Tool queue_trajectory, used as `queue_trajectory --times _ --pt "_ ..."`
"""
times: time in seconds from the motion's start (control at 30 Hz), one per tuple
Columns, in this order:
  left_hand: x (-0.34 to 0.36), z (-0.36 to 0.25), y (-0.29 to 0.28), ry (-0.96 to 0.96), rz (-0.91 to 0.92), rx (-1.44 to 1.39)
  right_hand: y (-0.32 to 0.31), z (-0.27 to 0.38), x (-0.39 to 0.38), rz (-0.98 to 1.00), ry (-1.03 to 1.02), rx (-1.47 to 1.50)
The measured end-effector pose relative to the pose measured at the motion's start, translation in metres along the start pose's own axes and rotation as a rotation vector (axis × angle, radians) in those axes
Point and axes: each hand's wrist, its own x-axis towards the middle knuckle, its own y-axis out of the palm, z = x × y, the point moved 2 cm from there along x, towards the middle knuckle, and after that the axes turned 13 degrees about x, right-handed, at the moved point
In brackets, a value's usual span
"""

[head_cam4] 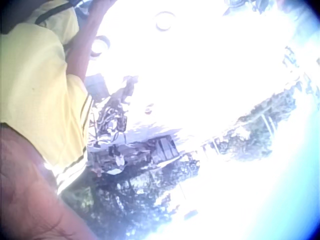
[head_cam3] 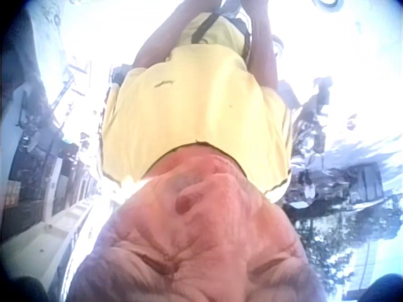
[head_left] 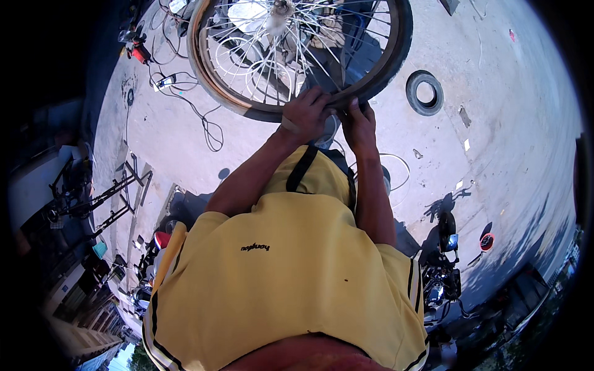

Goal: The person removes a bicycle tire from the rim using tire levers and their hands. They work around the circumference of the wheel, prying the tire bead over the rim edge and pulling it free until the tire is detached.

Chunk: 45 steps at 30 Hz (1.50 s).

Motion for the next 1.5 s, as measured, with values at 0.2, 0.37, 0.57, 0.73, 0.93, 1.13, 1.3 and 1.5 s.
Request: queue_trajectory --times 0.2,0.37,0.57,0.73,0.93,1.13,1.3,1.5 --pt "-0.001 0.0 -0.001 0.013 -0.009 -0.006 -0.015 -0.016 0.01 0.038 -0.126 -0.021" --pt "-0.003 0.006 0.001 0.048 0.015 0.011 -0.013 -0.017 0.009 -0.052 -0.087 -0.007" --pt "-0.011 0.002 -0.012 0.002 0.043 0.039 -0.024 0.016 0.013 0.173 -0.027 0.108" --pt "0.004 -0.02 -0.013 0.038 0.053 0.167 -0.031 0.014 0.018 0.165 0.017 0.081" --pt "0.006 -0.023 0.019 0.017 0.043 0.153 -0.033 0.002 0.031 0.08 -0.099 0.07" --pt "0.015 -0.018 0.016 0.023 0.034 0.162 -0.013 0.04 0.023 0.078 -0.002 -0.043" --pt "0.013 -0.016 0.012 0.004 0.084 0.157 -0.015 0.038 0.041 0.13 -0.029 0.138" --pt "0.01 -0.013 0.013 0.018 0.092 0.138 -0.025 0.019 0.046 0.038 -0.145 0.118"
